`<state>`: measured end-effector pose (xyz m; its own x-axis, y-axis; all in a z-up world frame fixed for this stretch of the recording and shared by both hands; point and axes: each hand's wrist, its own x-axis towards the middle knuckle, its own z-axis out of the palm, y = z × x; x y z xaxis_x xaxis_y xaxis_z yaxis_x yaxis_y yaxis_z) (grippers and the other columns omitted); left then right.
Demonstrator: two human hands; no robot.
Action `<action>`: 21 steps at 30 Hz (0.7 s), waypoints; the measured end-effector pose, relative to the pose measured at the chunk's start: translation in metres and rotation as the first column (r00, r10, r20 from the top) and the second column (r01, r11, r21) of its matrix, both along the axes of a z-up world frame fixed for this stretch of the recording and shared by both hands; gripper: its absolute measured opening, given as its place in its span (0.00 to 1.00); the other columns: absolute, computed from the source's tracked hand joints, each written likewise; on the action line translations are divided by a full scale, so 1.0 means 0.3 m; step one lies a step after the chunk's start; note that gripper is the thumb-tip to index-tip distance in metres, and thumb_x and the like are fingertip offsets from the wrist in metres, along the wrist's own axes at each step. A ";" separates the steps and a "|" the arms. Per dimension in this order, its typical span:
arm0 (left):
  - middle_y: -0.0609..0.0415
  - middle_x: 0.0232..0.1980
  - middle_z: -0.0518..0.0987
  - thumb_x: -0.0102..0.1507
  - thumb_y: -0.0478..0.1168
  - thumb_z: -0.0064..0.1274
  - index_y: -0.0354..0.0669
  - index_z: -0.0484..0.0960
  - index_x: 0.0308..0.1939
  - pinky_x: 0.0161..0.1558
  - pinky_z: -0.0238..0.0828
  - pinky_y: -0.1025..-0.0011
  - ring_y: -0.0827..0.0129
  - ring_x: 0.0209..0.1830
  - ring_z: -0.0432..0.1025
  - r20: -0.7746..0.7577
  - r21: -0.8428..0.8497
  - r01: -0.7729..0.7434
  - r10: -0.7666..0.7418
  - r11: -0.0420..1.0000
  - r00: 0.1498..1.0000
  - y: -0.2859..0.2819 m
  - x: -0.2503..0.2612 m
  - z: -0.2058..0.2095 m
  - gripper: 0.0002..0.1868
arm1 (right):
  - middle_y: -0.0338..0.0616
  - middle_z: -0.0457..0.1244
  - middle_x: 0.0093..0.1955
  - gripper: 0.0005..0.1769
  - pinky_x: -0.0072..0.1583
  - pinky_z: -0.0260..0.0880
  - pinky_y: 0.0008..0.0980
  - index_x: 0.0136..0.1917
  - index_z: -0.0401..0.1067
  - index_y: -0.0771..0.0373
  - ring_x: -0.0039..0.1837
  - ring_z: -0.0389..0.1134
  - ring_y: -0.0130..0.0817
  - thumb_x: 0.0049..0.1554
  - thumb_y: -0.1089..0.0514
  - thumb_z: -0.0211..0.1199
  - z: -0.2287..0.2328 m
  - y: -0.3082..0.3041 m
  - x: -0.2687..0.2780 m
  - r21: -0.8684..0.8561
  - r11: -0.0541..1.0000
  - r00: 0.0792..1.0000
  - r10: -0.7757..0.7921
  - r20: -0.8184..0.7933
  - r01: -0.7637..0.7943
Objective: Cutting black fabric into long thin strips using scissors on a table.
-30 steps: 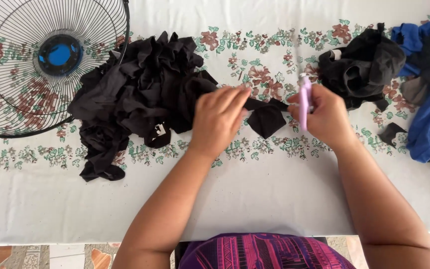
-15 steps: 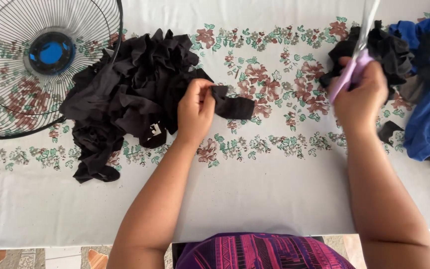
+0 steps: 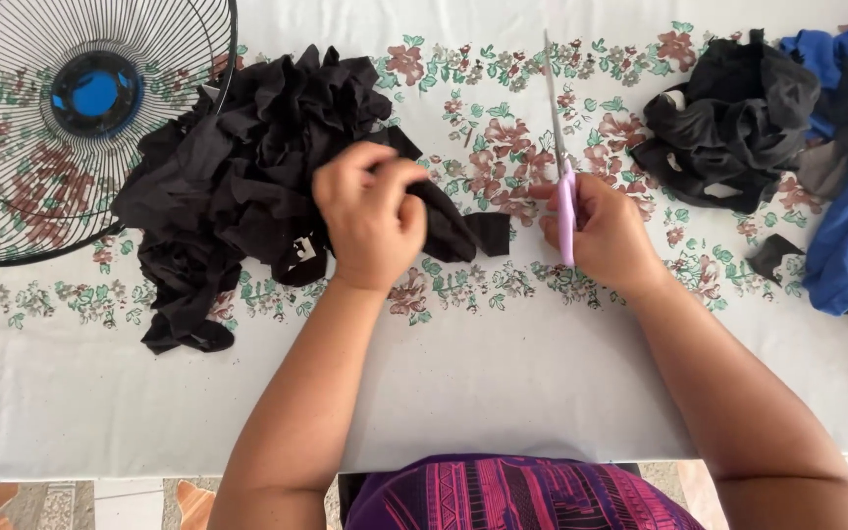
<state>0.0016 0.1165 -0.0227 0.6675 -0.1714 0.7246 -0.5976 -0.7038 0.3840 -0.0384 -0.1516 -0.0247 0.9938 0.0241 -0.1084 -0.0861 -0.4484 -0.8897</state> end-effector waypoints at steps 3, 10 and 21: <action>0.59 0.48 0.77 0.57 0.32 0.61 0.53 0.83 0.41 0.56 0.62 0.59 0.65 0.51 0.69 0.058 0.140 0.184 -0.194 0.973 0.979 -0.052 -0.044 0.050 0.11 | 0.35 0.68 0.42 0.15 0.46 0.70 0.23 0.56 0.77 0.65 0.42 0.65 0.18 0.54 0.63 0.68 -0.006 0.005 0.004 -0.055 0.998 0.998 -0.029 0.056 0.032; 0.60 0.42 0.79 0.60 0.36 0.60 0.47 0.81 0.43 0.54 0.66 0.63 0.66 0.46 0.73 -0.137 0.186 0.392 -0.372 0.901 0.918 -0.103 -0.077 -0.011 0.08 | 0.32 0.70 0.52 0.14 0.54 0.75 0.23 0.55 0.73 0.63 0.52 0.72 0.16 0.56 0.60 0.69 -0.042 0.060 0.008 0.267 0.960 0.989 0.049 0.138 -0.085; 0.58 0.47 0.82 0.53 0.45 0.67 0.46 0.84 0.45 0.51 0.67 0.60 0.61 0.48 0.73 -0.402 0.152 0.453 -0.364 0.878 0.840 -0.106 -0.056 0.003 0.18 | 0.36 0.68 0.39 0.13 0.43 0.70 0.24 0.45 0.73 0.66 0.40 0.66 0.19 0.52 0.58 0.74 -0.046 0.023 0.022 0.079 0.995 0.998 -0.061 0.023 0.059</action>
